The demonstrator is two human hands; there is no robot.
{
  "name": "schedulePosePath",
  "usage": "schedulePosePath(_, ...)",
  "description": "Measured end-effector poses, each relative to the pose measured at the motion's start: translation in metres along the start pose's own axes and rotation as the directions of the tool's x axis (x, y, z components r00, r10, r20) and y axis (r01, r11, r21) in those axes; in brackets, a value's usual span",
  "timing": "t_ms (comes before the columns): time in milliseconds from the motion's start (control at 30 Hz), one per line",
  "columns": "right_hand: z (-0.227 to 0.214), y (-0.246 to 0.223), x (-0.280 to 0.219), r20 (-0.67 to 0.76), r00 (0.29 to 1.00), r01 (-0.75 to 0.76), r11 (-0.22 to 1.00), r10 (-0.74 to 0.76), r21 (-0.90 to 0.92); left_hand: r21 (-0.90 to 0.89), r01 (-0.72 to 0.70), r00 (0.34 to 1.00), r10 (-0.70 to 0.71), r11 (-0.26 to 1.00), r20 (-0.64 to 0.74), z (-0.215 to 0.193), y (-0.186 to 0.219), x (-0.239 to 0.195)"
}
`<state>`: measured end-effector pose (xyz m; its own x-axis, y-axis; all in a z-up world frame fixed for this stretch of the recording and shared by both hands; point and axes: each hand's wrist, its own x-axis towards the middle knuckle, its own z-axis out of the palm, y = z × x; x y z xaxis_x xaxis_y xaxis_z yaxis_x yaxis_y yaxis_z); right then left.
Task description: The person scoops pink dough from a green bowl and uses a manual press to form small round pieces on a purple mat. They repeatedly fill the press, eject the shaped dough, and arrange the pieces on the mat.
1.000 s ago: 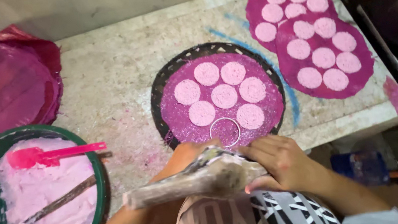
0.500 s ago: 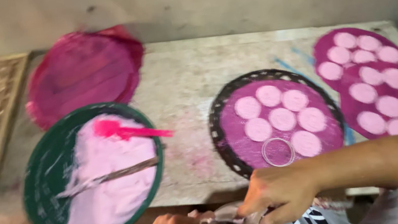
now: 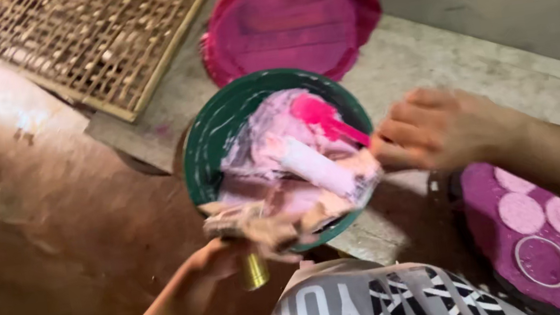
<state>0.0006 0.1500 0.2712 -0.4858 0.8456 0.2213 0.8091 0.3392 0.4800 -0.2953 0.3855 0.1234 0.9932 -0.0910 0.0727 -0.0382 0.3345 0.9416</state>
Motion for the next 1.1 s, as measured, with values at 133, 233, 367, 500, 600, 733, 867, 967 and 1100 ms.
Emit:
schedulePosePath(133, 0.041, 0.002, 0.059, -0.259, 0.911, -0.306, 0.947, 0.321, 0.097, -0.176, -0.049, 0.981, 0.015, 0.983, -0.191, -0.043, -0.037, -0.001)
schedulePosePath(233, 0.096, -0.034, 0.087, -0.002, 0.852, -0.479, 0.78, 0.524, 0.403, 0.044, -0.205, 0.85, 0.2, 0.978, -0.487, -0.093, -0.055, -0.008)
schedulePosePath(367, 0.166, -0.087, 0.096, 0.544, 0.719, -0.663, 0.662, 0.432, 0.35, 0.561, 0.004, 0.594, 0.449, 0.828, -0.668, -0.13, -0.081, -0.01)
schedulePosePath(500, 0.181, -0.084, 0.087, 0.694, 0.636, -0.686, 0.658, 0.337, 0.309, 0.59, 0.064, 0.522, 0.476, 0.805, -0.707, -0.134, -0.096, 0.001)
schedulePosePath(600, 0.162, -0.057, 0.082, 0.715, 0.617, -0.741, 0.549, 0.328, 0.387, 0.596, 0.076, 0.518, 0.479, 0.799, -0.709, -0.133, -0.094, 0.008)
schedulePosePath(733, 0.141, -0.054, 0.085, 0.709, 0.556, -0.707, 0.695, 0.434, 0.129, 0.597, 0.083, 0.522, 0.476, 0.798, -0.708, -0.128, -0.09, 0.01)
schedulePosePath(867, 0.154, -0.082, 0.1, 0.653, 0.624, -0.611, 0.788, 0.428, 0.067, 0.61, 0.07, 0.526, 0.49, 0.79, -0.695, -0.124, -0.083, 0.013)
schedulePosePath(967, 0.169, -0.099, 0.111, 0.67, 0.646, -0.559, 0.824, 0.365, 0.089, 0.622, 0.053, 0.522, 0.509, 0.781, -0.684, -0.124, -0.078, 0.018)
schedulePosePath(1100, 0.176, -0.121, 0.133, 0.639, 0.685, -0.608, 0.757, 0.35, 0.237, 0.649, 0.046, 0.502, 0.544, 0.759, -0.672, -0.125, -0.07, 0.021)
